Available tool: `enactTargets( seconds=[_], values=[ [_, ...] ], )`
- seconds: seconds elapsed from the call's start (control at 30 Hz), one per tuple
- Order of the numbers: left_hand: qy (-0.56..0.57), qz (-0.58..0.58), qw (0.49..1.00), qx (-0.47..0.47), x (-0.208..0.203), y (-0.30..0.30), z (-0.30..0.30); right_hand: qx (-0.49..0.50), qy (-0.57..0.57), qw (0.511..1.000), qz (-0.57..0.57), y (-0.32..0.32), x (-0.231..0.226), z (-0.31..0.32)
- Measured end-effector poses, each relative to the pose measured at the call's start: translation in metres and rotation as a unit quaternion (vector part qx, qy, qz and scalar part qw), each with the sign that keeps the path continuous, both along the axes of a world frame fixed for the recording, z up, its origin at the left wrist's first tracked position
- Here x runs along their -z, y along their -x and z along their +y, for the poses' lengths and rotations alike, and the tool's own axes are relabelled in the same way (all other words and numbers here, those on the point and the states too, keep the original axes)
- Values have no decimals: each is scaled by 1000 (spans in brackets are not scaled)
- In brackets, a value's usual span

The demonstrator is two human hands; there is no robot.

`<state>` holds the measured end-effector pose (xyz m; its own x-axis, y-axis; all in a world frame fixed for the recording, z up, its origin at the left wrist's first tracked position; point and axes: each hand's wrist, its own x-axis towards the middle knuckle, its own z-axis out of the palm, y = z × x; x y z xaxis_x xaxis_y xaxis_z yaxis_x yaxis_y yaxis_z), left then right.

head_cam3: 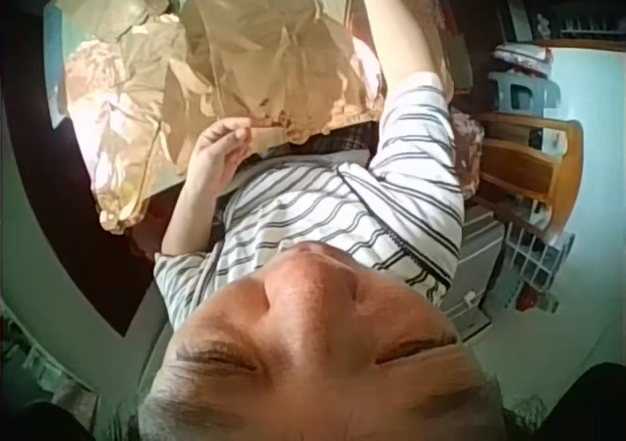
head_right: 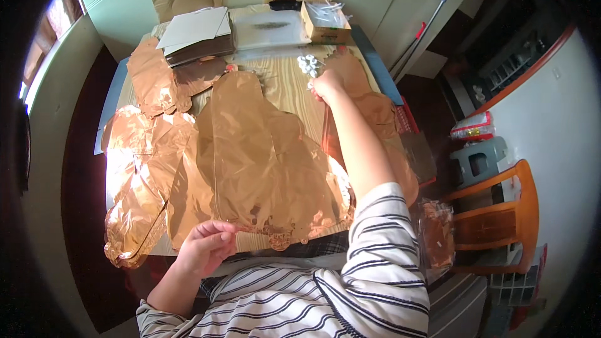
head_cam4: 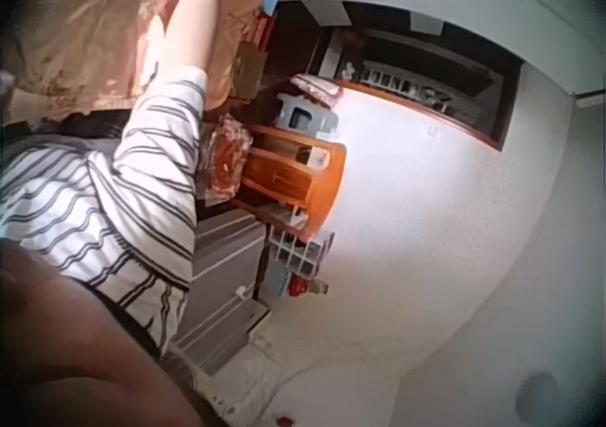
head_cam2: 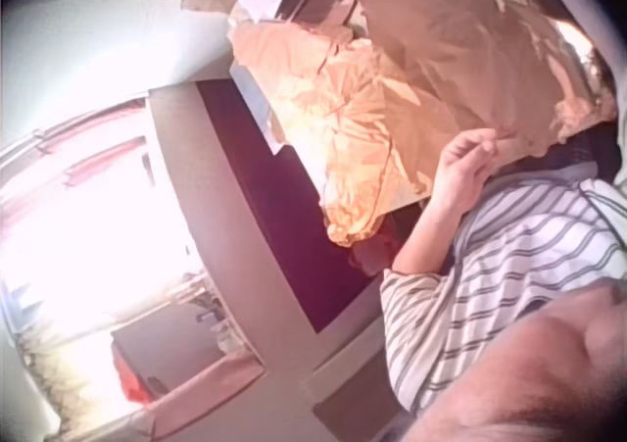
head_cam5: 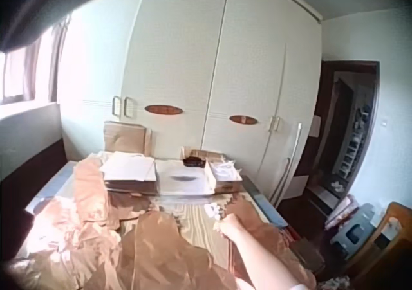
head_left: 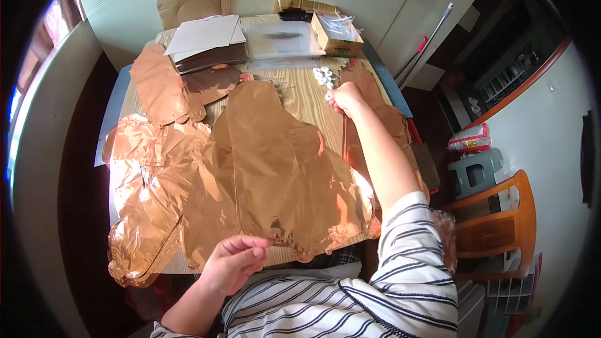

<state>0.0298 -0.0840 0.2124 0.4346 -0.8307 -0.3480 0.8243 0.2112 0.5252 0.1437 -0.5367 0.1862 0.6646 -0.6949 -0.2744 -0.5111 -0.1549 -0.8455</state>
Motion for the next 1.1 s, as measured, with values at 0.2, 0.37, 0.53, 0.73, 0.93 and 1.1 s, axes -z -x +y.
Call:
enactTargets(
  seconds=[0.2,0.37,0.53,0.73,0.93,1.1],
  values=[
    [-60,-47,997,6,-8,9,10,117,112,985,56,-44,17,-25],
    [-34,-47,998,36,-8,13,24,76,-14,996,-36,-28,-1,-19],
    [-32,-59,997,28,-6,22,47,-94,47,991,-82,67,-42,33],
    [-69,-169,981,61,15,36,79,-427,6,901,-74,239,-77,208],
    [-345,-458,801,172,80,44,89,-433,10,897,95,288,72,282],
    [-378,-504,744,223,166,33,91,-458,-21,880,128,270,194,295]
  ],
)
